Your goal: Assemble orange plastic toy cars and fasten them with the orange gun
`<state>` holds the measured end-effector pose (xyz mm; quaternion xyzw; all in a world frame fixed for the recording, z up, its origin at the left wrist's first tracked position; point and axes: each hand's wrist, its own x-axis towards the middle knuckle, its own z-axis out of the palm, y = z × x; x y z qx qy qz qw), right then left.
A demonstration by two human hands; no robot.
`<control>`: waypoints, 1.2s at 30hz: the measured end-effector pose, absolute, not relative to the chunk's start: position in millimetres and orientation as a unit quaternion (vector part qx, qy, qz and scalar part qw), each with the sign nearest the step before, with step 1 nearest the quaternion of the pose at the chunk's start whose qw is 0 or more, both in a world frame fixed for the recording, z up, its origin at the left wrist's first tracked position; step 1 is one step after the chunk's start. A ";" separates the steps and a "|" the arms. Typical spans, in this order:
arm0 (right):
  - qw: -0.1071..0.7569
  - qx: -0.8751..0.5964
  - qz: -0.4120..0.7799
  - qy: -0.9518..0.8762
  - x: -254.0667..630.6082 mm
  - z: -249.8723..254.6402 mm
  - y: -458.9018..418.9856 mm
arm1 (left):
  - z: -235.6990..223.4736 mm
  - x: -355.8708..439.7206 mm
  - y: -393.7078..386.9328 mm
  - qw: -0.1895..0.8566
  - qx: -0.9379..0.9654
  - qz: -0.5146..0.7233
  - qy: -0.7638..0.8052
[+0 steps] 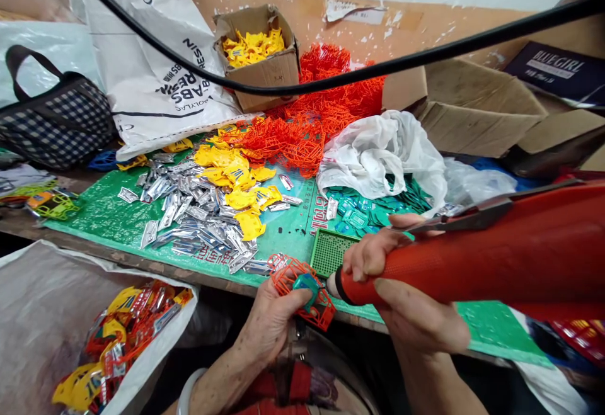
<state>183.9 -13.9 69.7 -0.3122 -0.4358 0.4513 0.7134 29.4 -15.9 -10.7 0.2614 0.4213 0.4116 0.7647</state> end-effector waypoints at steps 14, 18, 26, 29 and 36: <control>0.764 -0.399 0.305 -0.406 206.1 65.0 18.9 | 4.1 26.0 -11.5 0.770 0.250 0.397 0.432; 0.764 -0.441 0.234 -0.408 216.6 46.5 39.1 | 0.3 24.5 -12.0 0.781 0.241 0.394 0.420; 0.760 -0.447 0.221 -0.418 219.7 31.9 45.1 | -5.5 20.0 -13.0 0.797 0.222 0.389 0.404; 0.761 -0.442 0.241 -0.409 218.6 30.9 46.9 | -6.6 19.8 -14.0 0.797 0.218 0.388 0.408; 0.759 -0.449 0.228 -0.412 219.1 26.3 47.1 | -6.2 21.8 -14.0 0.799 0.210 0.391 0.405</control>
